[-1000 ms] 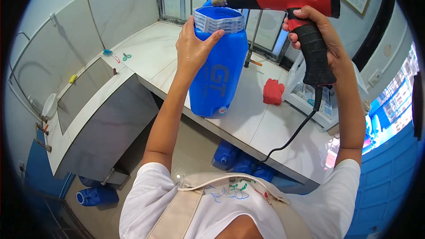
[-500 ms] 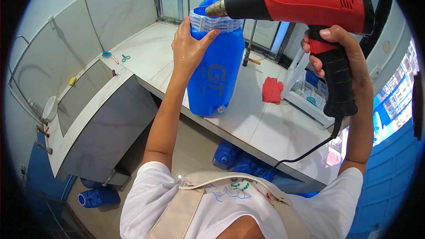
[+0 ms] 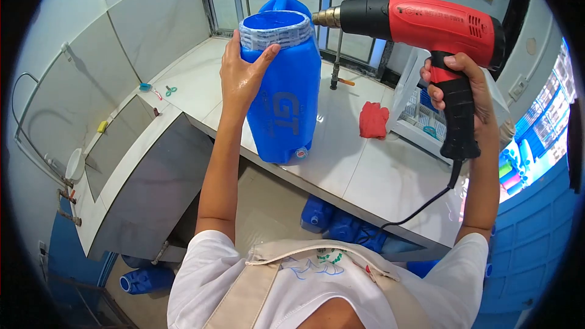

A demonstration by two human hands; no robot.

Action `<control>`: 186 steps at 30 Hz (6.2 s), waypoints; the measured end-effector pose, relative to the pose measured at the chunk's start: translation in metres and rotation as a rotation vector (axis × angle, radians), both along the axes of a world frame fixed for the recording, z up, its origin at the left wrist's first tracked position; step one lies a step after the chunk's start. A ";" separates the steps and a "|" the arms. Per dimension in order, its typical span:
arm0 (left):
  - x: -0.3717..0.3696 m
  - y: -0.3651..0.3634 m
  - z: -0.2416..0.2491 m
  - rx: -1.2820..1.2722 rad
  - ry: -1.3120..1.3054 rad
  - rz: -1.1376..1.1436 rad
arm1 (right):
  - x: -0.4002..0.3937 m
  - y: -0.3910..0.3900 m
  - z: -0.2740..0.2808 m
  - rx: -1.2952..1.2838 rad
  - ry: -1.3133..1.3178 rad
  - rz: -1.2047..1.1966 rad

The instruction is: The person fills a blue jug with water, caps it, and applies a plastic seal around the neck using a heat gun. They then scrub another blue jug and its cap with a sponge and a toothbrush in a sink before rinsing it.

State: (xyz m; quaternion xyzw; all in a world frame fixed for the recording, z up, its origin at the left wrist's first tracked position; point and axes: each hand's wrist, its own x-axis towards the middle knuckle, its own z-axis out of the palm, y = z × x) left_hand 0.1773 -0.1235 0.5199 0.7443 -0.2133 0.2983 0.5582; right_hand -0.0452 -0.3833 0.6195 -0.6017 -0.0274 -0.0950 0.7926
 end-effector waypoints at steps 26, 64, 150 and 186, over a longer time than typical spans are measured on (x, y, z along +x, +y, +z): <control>0.006 0.055 -0.014 -0.397 0.135 -0.416 | -0.035 0.130 -0.107 -0.388 -0.130 -0.137; 0.033 0.075 0.012 -0.451 0.165 -0.369 | 0.081 0.064 0.075 -0.335 0.049 -0.056; 0.100 0.024 -0.162 -0.600 0.042 -0.149 | 0.405 -0.037 -0.178 0.101 0.140 -0.088; 0.103 -0.019 -0.045 -0.583 -0.492 -0.016 | 0.058 -0.221 -0.306 -0.974 0.126 -1.407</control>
